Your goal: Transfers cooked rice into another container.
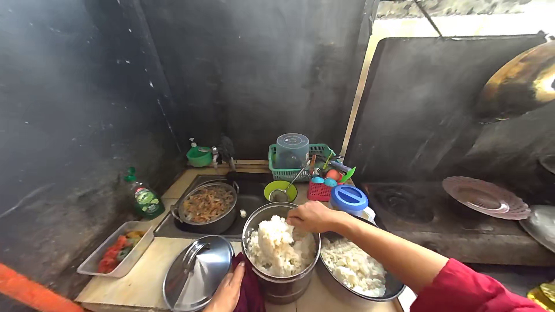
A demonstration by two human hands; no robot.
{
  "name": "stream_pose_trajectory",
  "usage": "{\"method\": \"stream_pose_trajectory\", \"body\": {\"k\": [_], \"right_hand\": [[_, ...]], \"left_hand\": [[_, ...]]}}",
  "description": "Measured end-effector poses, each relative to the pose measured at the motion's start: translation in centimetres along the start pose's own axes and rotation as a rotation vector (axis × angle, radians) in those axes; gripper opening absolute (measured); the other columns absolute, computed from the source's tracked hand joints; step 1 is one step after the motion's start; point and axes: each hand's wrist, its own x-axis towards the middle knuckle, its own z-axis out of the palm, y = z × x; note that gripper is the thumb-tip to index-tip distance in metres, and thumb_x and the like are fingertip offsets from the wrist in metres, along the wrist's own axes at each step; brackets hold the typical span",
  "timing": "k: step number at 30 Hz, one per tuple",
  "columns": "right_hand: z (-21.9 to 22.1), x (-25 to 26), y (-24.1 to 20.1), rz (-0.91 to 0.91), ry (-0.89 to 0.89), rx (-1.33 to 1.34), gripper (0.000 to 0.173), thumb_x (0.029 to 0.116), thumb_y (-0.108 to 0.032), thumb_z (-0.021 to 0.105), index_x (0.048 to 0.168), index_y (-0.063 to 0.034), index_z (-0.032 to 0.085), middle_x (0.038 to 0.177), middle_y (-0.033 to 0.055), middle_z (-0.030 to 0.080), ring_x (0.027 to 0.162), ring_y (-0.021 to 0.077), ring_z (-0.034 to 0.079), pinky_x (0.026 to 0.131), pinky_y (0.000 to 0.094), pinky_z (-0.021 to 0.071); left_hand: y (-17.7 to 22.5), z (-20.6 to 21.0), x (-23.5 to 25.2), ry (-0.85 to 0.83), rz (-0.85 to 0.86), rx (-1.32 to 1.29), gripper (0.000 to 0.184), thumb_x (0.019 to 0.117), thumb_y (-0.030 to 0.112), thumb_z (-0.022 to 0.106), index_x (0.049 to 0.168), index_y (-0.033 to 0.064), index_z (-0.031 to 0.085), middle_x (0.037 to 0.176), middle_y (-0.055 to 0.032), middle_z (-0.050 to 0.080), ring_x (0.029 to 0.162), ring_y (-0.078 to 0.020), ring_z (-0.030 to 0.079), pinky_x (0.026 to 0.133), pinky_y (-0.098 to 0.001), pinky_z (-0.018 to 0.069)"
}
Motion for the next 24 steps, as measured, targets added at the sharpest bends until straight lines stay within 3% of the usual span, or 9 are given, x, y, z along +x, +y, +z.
{"method": "stream_pose_trajectory", "body": {"k": [7, 12, 19, 24], "right_hand": [[-1.7, -1.9, 1.4, 0.073, 0.183, 0.062, 0.038, 0.1101, -0.035, 0.043, 0.098, -0.0092, 0.069, 0.08, 0.0109, 0.065, 0.08, 0.0299, 0.065, 0.072, 0.0557, 0.0489], [-2.2, -2.0, 0.0, 0.146, 0.192, 0.103, 0.039, 0.1103, -0.036, 0.043, 0.097, -0.0089, 0.068, 0.08, 0.0117, 0.064, 0.081, 0.031, 0.065, 0.072, 0.056, 0.0483], [0.1, -1.9, -0.3, 0.174, 0.223, 0.142, 0.04, 0.1102, -0.036, 0.042, 0.097, -0.0087, 0.068, 0.082, 0.0123, 0.065, 0.083, 0.0319, 0.066, 0.073, 0.0567, 0.0485], [-0.8, -4.6, 0.5, 0.167, 0.32, 0.323, 0.04, 0.1108, -0.035, 0.043, 0.099, -0.0076, 0.069, 0.08, 0.0111, 0.063, 0.076, 0.029, 0.063, 0.071, 0.0558, 0.0481]], "left_hand": [[0.0, 0.0, 0.0, -0.009, -0.021, -0.008, 0.059, 0.1123, 0.036, 0.023, 0.149, -0.0054, 0.043, 0.151, -0.0233, 0.048, 0.145, -0.0203, 0.042, 0.122, -0.0368, 0.0304], [-0.4, 0.0, 0.2, -0.005, -0.003, -0.017, 0.059, 0.1121, 0.037, 0.022, 0.145, -0.005, 0.048, 0.146, -0.0223, 0.053, 0.14, -0.0182, 0.048, 0.119, -0.036, 0.0348], [-0.3, 0.1, 0.1, -0.007, -0.003, -0.012, 0.059, 0.1124, 0.036, 0.02, 0.147, -0.0042, 0.047, 0.148, -0.021, 0.051, 0.142, -0.0173, 0.045, 0.12, -0.0346, 0.0329], [-0.1, 0.0, 0.0, -0.006, 0.012, -0.003, 0.059, 0.1124, 0.034, 0.021, 0.149, -0.0059, 0.043, 0.151, -0.0237, 0.048, 0.144, -0.0199, 0.043, 0.122, -0.0356, 0.0308]]}}
